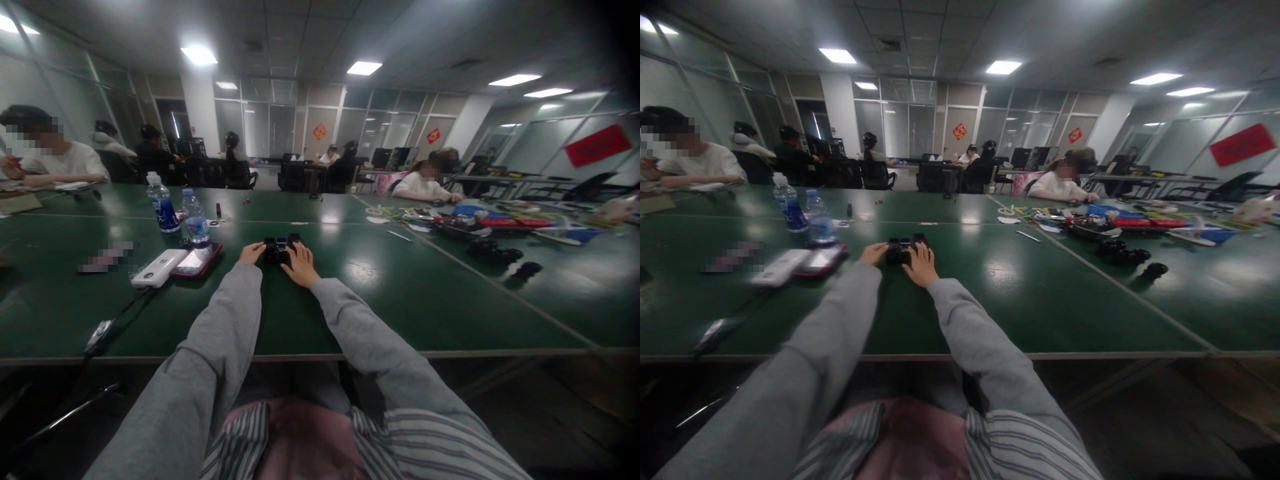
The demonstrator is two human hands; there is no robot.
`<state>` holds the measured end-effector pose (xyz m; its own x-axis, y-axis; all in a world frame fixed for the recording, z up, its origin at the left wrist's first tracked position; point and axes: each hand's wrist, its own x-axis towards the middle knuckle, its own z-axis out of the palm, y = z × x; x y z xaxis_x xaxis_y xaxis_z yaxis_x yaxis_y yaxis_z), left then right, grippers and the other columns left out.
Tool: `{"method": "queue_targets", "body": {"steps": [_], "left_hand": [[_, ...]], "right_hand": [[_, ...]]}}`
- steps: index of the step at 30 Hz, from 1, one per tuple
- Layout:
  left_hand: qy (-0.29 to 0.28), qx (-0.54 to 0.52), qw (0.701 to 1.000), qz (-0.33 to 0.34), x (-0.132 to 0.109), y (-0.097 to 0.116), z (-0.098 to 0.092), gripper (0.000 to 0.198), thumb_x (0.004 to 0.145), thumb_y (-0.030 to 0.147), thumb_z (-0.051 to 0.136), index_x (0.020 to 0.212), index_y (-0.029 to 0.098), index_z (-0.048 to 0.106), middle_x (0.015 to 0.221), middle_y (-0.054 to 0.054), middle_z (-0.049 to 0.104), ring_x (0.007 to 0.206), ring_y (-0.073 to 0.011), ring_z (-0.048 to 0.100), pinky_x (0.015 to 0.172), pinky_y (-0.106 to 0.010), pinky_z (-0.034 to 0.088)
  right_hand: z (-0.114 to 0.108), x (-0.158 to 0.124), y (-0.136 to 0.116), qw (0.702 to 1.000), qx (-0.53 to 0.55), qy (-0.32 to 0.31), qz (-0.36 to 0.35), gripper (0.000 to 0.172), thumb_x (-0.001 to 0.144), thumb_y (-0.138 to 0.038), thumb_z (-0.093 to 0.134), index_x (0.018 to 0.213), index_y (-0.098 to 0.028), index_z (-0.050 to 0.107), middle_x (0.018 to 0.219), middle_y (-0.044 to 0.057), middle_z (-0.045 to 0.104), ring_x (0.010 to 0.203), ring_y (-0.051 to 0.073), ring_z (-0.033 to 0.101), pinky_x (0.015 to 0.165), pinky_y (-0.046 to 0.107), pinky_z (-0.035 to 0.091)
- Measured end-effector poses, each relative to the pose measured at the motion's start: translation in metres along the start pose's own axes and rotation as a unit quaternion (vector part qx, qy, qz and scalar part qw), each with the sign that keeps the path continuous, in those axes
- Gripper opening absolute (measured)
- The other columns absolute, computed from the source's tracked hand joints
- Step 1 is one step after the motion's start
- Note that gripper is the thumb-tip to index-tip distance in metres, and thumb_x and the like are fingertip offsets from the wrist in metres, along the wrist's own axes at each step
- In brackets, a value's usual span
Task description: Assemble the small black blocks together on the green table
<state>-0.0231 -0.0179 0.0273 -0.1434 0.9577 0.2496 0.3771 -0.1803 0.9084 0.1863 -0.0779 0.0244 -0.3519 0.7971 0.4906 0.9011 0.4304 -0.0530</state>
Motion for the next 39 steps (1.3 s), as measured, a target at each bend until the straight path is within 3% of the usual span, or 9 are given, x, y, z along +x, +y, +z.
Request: {"method": "queue_targets", "body": {"steps": [6, 17, 24, 39], "left_hand": [[-0.009, 0.0, 1.0, -0.024, 0.0, 0.0, 0.0, 0.038, 0.073, 0.035, 0.066, 0.106, 0.016, 0.067, 0.107, -0.008, 0.067, 0.106, -0.0219, 0.058, 0.097, -0.034, 0.041], [-0.018, 0.026, 0.999, -0.019, 0.0, -0.002, -0.001, 0.041, 0.078, 0.037, 0.062, 0.111, 0.013, 0.064, 0.108, -0.009, 0.067, 0.105, -0.0229, 0.059, 0.097, -0.035, 0.041], [-0.009, 0.021, 1.0, -0.019, -0.003, 0.005, -0.001, 0.037, 0.074, 0.037, 0.066, 0.105, 0.015, 0.067, 0.11, -0.007, 0.066, 0.11, -0.0228, 0.056, 0.1, -0.032, 0.038], [-0.015, 0.012, 1.0, -0.004, 0.004, -0.009, 0.001, 0.041, 0.077, 0.036, 0.062, 0.111, 0.013, 0.064, 0.114, -0.01, 0.064, 0.108, -0.0198, 0.057, 0.099, -0.031, 0.038]], "right_hand": [[-0.003, 0.0, -0.001, 1.0, 0.001, -0.01, 0.005, 0.063, 0.086, -0.05, 0.037, 0.14, -0.019, 0.025, 0.145, 0.013, 0.019, 0.136, 0.026, 0.009, 0.109, 0.045, 0.009], [-0.006, -0.001, -0.003, 1.0, 0.012, -0.012, 0.011, 0.055, 0.086, -0.048, 0.039, 0.134, -0.022, 0.033, 0.143, 0.012, 0.023, 0.135, 0.026, 0.011, 0.108, 0.046, 0.011], [-0.003, -0.001, -0.002, 1.0, 0.015, -0.006, 0.011, 0.056, 0.085, -0.049, 0.04, 0.134, -0.021, 0.034, 0.142, 0.012, 0.025, 0.135, 0.026, 0.013, 0.108, 0.045, 0.011], [-0.002, 0.0, 0.001, 1.0, 0.007, -0.017, 0.005, 0.06, 0.086, -0.049, 0.037, 0.139, -0.023, 0.027, 0.143, 0.012, 0.022, 0.135, 0.026, 0.012, 0.107, 0.045, 0.012]]}}
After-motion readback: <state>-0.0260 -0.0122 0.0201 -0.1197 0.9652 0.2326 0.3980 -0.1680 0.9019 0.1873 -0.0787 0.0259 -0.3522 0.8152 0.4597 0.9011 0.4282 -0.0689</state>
